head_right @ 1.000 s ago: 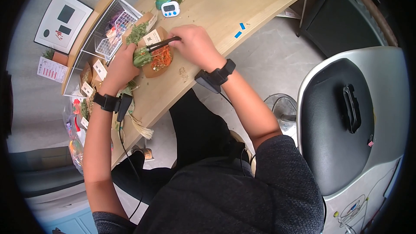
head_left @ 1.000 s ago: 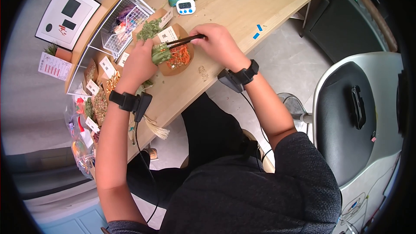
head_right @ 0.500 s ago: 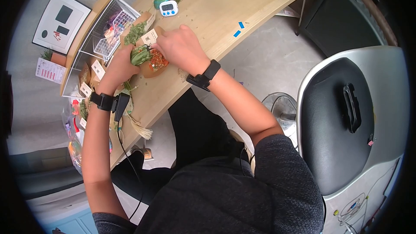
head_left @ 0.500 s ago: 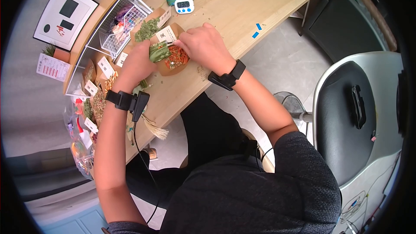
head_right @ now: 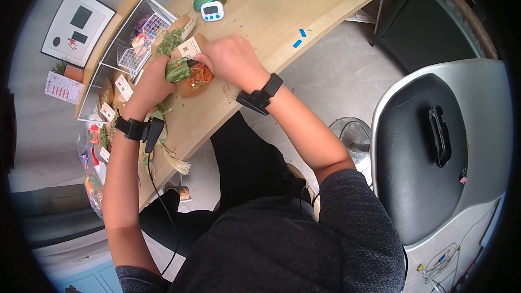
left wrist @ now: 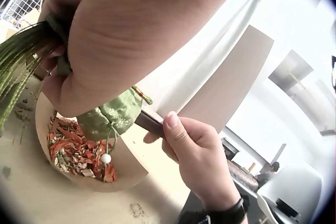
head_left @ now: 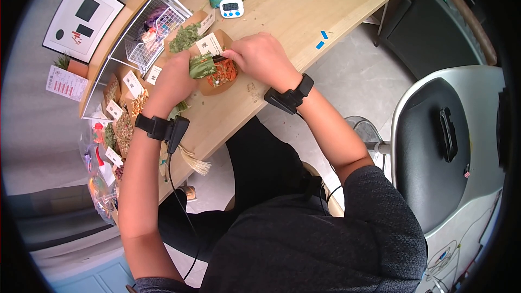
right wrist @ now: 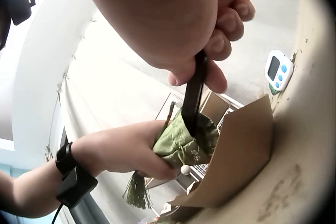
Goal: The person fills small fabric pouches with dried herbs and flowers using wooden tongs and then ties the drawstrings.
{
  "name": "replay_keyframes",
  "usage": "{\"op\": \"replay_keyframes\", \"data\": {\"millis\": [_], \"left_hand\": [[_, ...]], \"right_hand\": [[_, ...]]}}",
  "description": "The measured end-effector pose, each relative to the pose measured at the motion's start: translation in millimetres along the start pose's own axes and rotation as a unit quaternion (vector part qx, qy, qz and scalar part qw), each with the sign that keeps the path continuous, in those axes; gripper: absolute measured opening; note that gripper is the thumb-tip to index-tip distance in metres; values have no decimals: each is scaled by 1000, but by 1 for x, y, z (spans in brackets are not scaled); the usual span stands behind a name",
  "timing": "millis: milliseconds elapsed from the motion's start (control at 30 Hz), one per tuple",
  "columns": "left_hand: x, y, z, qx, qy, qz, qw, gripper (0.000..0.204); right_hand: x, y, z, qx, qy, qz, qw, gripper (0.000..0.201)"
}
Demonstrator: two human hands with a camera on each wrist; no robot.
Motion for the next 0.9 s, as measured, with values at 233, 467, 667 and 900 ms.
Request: {"op": "replay_keyframes", "data": {"millis": [233, 467, 667, 900], "left_hand": [[-4, -4, 13, -12, -41, -19, 999, 48], [-8, -5, 5, -28, -7, -8, 1000, 51], [-9, -7, 7, -25, 1, 5, 1000, 53], [-20, -17, 35, 94, 48, 99, 990, 49]], "right_hand": [[-20, 3, -11, -39, 59, 103, 992, 18], [-8, 0, -7, 16, 16, 22, 1000, 20], [-1, -2, 10, 82, 157, 13, 984, 31], [37, -11, 32, 208, 331, -155, 907, 26]]}}
Point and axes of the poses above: each hand's wrist, its own y-axis towards the middle knuckle, its own x-axis out of the palm, z = x × y, the point moved 9 cm from there along y, towards the middle knuckle, and after that the axes turned 6 degrees about -y, right-handed, at the moved point
